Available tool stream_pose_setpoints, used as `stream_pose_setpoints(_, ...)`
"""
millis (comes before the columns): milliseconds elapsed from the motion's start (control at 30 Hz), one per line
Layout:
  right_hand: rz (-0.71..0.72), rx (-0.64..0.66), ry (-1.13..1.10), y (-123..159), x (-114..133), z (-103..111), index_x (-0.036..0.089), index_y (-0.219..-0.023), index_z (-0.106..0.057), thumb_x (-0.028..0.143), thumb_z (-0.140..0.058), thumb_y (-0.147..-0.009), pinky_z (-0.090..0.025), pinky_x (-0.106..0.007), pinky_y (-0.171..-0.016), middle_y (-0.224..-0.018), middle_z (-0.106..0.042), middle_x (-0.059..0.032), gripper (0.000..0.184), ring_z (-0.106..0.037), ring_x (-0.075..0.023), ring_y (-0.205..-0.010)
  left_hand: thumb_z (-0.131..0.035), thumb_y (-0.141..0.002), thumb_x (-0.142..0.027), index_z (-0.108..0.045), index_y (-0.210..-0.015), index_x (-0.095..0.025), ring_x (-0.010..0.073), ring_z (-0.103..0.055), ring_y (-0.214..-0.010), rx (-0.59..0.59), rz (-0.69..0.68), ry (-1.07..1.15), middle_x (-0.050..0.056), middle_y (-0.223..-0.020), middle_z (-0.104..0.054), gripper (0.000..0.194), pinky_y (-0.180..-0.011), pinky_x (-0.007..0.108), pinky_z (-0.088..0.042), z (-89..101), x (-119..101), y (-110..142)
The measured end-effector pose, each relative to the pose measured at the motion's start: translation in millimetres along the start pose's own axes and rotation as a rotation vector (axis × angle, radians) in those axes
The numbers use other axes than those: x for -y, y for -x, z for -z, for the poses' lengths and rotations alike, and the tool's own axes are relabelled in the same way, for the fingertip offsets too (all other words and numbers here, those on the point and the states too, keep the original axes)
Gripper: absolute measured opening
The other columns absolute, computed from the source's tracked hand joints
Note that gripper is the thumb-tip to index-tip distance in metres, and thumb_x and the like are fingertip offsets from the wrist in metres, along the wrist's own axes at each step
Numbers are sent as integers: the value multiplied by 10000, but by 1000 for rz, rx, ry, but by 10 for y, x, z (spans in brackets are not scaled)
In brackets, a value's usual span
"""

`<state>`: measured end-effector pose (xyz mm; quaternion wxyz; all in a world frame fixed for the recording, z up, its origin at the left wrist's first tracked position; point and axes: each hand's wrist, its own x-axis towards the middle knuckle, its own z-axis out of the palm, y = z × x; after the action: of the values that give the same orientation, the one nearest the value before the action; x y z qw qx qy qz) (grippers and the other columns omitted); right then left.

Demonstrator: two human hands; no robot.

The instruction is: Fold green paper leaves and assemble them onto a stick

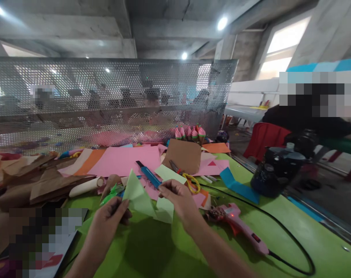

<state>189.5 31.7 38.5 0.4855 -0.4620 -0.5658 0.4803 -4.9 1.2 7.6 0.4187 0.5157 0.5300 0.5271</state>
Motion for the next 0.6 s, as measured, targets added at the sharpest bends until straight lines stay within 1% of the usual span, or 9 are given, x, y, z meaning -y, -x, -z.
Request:
stream_pose_setpoints(67, -10, 99, -36, 56, 14, -68, 180, -914, -641, 423, -693, -740, -423, -258, -664, -818, -647, -17, 303, -572, -174, -768, -599, -783, -494, -504, -613, -199, 132, -554, -498, -2, 5, 53, -26, -533, -577, 353, -494, 220, -458, -40, -18, 16)
stream_pose_setpoints(100, -27, 161, -46, 84, 11, -108, 176, -912, -640, 415, -724, -711, -422, -257, -654, -822, -647, -15, 324, -572, -174, -759, -614, -770, -499, -513, -609, -195, 133, -558, -502, 2, 10, 70, -25, -529, -576, 359, -492, 219, -463, -64, -30, 26)
stream_pose_setpoints(167, -59, 223, -45, 119, -7, -168, 163, -817, -636, 397, -769, -659, -410, -252, -617, -748, -633, 1, 312, -558, -162, -689, -639, -746, -512, -533, -609, -185, 128, -557, -495, 41, 30, 103, -16, -534, -592, 370, -483, 216, -463, -105, -58, 44)
stream_pose_setpoints(267, -75, 207, -37, 104, -30, -171, 153, -684, -621, 398, -778, -646, -392, -247, -596, -649, -611, 15, 293, -527, -138, -616, -627, -752, -533, -583, -640, -168, 125, -565, -487, 109, 77, 179, 8, -567, -640, 384, -485, 218, -462, -116, -114, 62)
stream_pose_setpoints(400, -96, 213, -70, 56, -29, -108, 145, -692, -653, 420, -785, -641, -393, -242, -602, -625, -626, 12, 309, -531, -129, -601, -614, -772, -532, -647, -732, -163, 145, -603, -553, 106, 123, 253, 17, -623, -670, 373, -518, 231, -480, -69, -167, 75)
stream_pose_setpoints(600, -126, 207, -125, 62, -29, -106, 150, -698, -670, 399, -793, -651, -417, -238, -617, -634, -630, 13, 282, -552, -125, -610, -623, -778, -520, -590, -674, -170, 115, -549, -519, 189, 80, 241, -22, -560, -614, 366, -506, 207, -448, -49, -72, 29)
